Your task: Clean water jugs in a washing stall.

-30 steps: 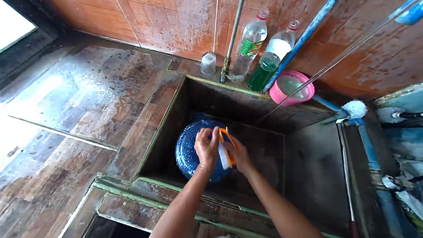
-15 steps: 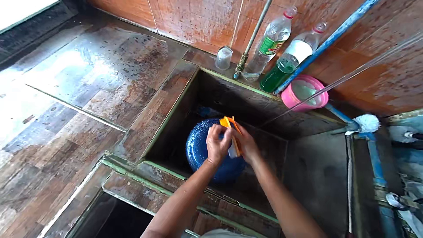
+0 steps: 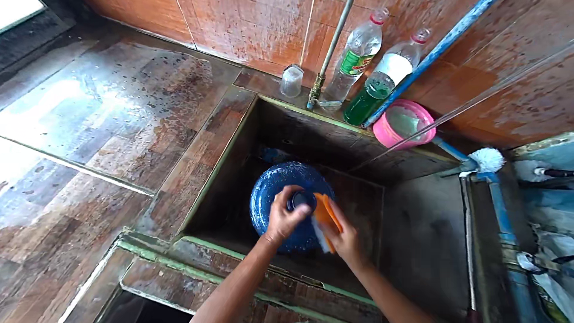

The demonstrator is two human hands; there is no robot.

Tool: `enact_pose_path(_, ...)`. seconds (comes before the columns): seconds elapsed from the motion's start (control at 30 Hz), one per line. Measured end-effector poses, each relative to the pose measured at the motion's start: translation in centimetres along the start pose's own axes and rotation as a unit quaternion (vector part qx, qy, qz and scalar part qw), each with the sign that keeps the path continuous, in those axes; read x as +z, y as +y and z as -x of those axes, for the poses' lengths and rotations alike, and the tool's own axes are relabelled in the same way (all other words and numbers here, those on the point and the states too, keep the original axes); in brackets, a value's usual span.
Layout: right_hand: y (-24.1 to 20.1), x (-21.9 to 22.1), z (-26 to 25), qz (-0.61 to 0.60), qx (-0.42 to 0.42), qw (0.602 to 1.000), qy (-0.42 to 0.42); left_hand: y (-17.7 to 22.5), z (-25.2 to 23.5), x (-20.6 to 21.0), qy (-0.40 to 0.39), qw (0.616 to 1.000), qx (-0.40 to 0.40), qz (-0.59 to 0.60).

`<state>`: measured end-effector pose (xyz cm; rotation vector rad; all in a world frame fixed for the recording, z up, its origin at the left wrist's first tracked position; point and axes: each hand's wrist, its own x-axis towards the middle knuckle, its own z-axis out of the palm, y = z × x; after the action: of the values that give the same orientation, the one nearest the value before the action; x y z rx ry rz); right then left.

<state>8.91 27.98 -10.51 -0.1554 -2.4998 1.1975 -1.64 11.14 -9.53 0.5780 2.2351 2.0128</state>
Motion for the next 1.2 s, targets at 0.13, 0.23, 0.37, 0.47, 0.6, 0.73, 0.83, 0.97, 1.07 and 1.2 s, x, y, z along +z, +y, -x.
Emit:
enact_pose_path(0.13,2.6,-4.9,2.2,0.022,0.12,0.993,-0.002,0.8,-1.2,3.4,0.072,0.991,-0.029,-0.109)
enact_pose_path(0.23,3.5,-8.5,1.9,0.013,0.236,0.971,0.024,2.4,-5.1,4.0,0.079,0.986,-0.123,-0.075)
enact_pose_path(0.37,3.5,-12.3,3.5,0.024,0.328,0.943,0.045,5.3,-6.4,6.8,0.054,0.99,-0.132,-0.01)
enact_pose_path(0.47,5.9,-15.2,5.0,-0.018,0.444,0.894,0.057,6.4,-5.9,5.8,0.031,0.986,-0.119,0.112)
enact_pose_path(0.6,6.1,-15.4,4.6,-0.072,0.491,0.863,0.098,-1.3,-6.3,0.6,-0.044,0.964,-0.142,0.221)
enact_pose_path(0.73,-3.8,-9.9,-1.8,-0.014,0.205,0.978,0.027,-5.8,-4.8,-2.5,-0.06,0.948,-0.206,0.236)
enact_pose_path(0.83,-5.1,-3.1,-5.8,0.018,0.067,0.998,-0.012,-6.7,-4.6,-4.8,-0.075,0.936,-0.237,0.247)
enact_pose_path(0.97,6.3,0.1,-1.4,0.05,0.301,0.949,-0.081,-7.1,-5.4,-6.2,0.208,0.891,-0.384,0.121)
enact_pose_path(1.07,10.7,-4.0,0.3,0.102,0.426,0.888,-0.141,-10.0,-7.2,-5.3,0.363,0.824,-0.431,0.051)
enact_pose_path(1.2,0.6,-1.0,-4.9,0.086,0.184,0.97,-0.137,-9.9,-9.1,-2.1,0.168,0.905,-0.364,0.144)
